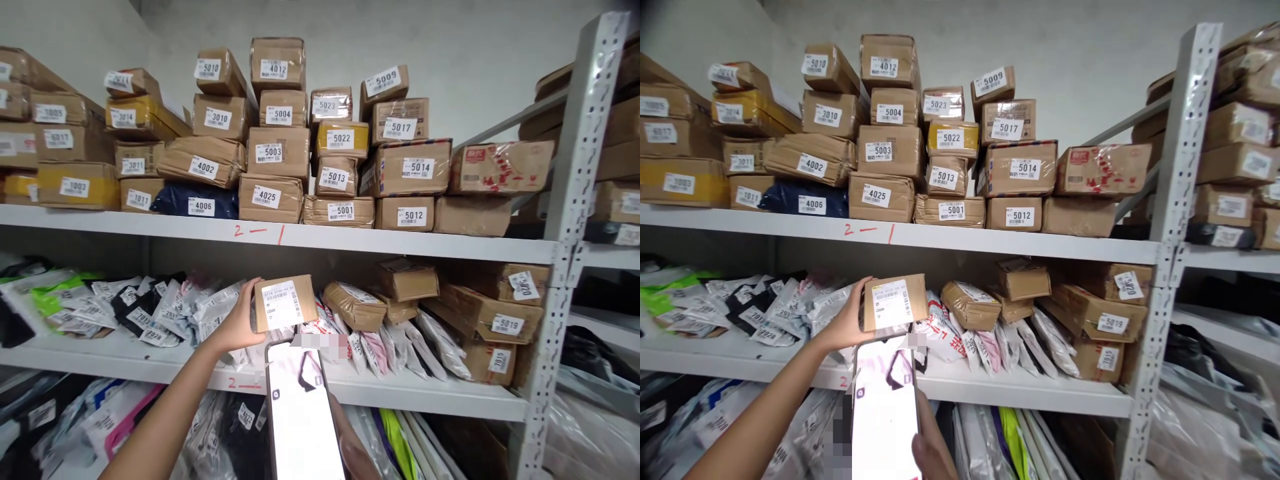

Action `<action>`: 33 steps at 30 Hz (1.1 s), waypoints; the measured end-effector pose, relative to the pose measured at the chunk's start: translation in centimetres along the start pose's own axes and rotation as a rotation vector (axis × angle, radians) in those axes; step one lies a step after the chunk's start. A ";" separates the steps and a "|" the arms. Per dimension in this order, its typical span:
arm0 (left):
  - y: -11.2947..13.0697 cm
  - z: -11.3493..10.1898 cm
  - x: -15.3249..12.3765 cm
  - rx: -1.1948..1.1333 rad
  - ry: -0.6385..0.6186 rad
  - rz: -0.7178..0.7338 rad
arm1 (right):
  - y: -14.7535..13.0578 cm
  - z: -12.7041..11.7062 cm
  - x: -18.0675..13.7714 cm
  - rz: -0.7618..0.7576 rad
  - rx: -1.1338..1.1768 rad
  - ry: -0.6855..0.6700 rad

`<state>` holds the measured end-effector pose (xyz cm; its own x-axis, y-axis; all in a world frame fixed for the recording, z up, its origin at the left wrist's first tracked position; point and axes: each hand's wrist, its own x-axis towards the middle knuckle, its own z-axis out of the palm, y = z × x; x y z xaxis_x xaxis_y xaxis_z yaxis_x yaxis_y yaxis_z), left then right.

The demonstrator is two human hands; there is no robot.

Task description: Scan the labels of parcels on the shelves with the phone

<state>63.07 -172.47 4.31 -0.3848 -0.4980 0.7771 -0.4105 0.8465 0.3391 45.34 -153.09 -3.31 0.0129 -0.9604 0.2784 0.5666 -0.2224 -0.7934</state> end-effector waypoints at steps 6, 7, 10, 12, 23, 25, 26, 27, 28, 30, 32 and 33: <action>-1.3 0.4 0.1 -0.077 0.004 -0.005 | -1.6 3.3 1.4 0.163 0.164 -0.245; -1.4 0.5 0.1 -0.087 -0.004 -0.009 | -1.8 3.5 1.5 0.153 0.133 -0.268; -1.6 0.5 0.2 -0.111 -0.012 -0.015 | -2.3 3.8 2.0 0.106 0.045 -0.292; -1.5 0.4 0.3 -0.116 -0.004 -0.006 | -2.3 3.7 2.4 0.114 0.020 -0.279; -1.5 0.3 0.6 -0.101 -0.018 0.026 | -0.6 3.1 3.8 0.028 0.181 -0.298; -1.6 0.3 0.5 -0.104 -0.016 0.030 | -0.7 3.1 3.8 0.025 0.169 -0.295; -1.6 0.3 0.5 -0.104 -0.015 0.036 | -0.8 3.2 3.9 0.025 0.165 -0.297; -1.6 0.3 0.5 -0.103 -0.015 0.041 | -0.8 3.2 3.9 0.025 0.163 -0.300; -1.6 0.3 0.5 -0.102 -0.017 0.042 | -0.9 3.2 3.9 0.026 0.160 -0.301; -1.5 0.2 0.4 -0.099 -0.023 0.037 | -0.9 3.1 3.9 0.034 0.150 -0.295; -1.4 0.1 0.4 -0.097 -0.024 0.035 | -0.8 3.0 4.0 0.035 0.135 -0.286; -1.4 0.1 0.4 -0.095 -0.022 0.038 | -0.7 3.0 4.0 0.036 0.128 -0.290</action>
<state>63.46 -173.89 4.11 -0.4175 -0.4680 0.7789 -0.3150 0.8786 0.3590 47.44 -156.28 -0.04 0.2586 -0.8755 0.4083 0.6602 -0.1483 -0.7363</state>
